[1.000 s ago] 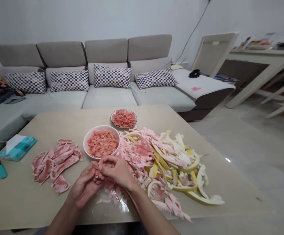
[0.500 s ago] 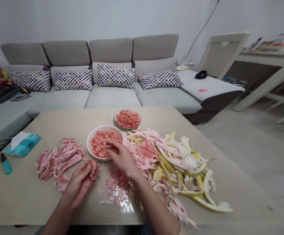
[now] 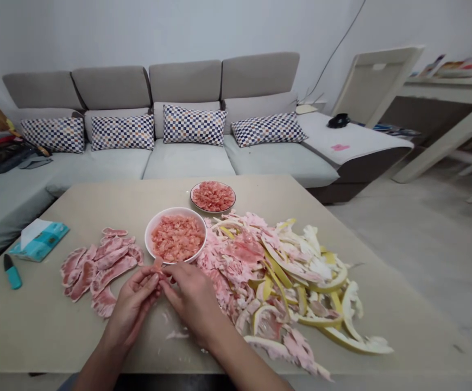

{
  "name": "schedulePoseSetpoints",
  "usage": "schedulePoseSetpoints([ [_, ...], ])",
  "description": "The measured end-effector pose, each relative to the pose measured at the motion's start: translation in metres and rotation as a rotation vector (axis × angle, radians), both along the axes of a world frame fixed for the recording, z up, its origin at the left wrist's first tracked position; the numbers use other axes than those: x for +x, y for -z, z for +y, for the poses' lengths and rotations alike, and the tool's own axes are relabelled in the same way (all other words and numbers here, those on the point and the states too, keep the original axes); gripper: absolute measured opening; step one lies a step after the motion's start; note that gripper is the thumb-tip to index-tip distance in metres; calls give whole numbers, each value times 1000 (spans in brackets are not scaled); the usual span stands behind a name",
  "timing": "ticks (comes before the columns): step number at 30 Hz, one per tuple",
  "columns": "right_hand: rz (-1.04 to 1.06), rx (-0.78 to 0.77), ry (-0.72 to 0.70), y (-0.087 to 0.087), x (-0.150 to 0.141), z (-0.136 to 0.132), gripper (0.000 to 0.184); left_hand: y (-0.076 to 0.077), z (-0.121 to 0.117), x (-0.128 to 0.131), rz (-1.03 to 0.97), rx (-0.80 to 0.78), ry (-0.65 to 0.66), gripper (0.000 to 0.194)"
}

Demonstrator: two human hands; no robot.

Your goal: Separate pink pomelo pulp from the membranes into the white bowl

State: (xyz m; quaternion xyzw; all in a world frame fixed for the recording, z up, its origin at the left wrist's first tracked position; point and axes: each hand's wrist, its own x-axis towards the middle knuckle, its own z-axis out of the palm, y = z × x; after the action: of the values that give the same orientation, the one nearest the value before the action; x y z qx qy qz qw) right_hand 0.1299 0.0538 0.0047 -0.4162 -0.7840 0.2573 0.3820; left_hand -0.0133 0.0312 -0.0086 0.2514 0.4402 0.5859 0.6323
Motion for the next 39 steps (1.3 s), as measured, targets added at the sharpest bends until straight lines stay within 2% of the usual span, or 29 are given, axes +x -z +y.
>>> schedulePoseSetpoints([
  [8,-136,44,54,0,3,0,19,2,0,1,85,13,-7,23],
  [12,-10,-61,87,0,7,6,18,2,-1,1,113,15,4,22],
  [15,120,-94,149,2,15,23,17,2,-1,1,103,5,-4,23],
  [17,153,-65,179,7,21,38,19,2,0,1,99,-12,4,24],
  [20,69,101,131,13,24,53,33,3,1,2,120,-26,25,24],
  [22,16,164,148,15,25,55,26,3,1,3,152,-15,38,24],
  [24,7,136,197,14,25,51,10,4,0,3,189,-1,38,24],
  [25,13,107,217,13,25,49,9,5,0,3,207,5,34,24],
  [29,36,36,200,15,25,52,6,7,0,2,266,16,27,25],
  [32,21,118,130,22,25,63,17,7,1,3,286,2,36,25],
  [35,-13,194,186,25,27,70,16,7,1,4,306,2,58,25],
  [37,-12,176,245,24,30,70,14,7,0,4,318,9,70,24],
  [39,20,126,235,20,32,67,16,8,0,4,325,10,67,24],
])
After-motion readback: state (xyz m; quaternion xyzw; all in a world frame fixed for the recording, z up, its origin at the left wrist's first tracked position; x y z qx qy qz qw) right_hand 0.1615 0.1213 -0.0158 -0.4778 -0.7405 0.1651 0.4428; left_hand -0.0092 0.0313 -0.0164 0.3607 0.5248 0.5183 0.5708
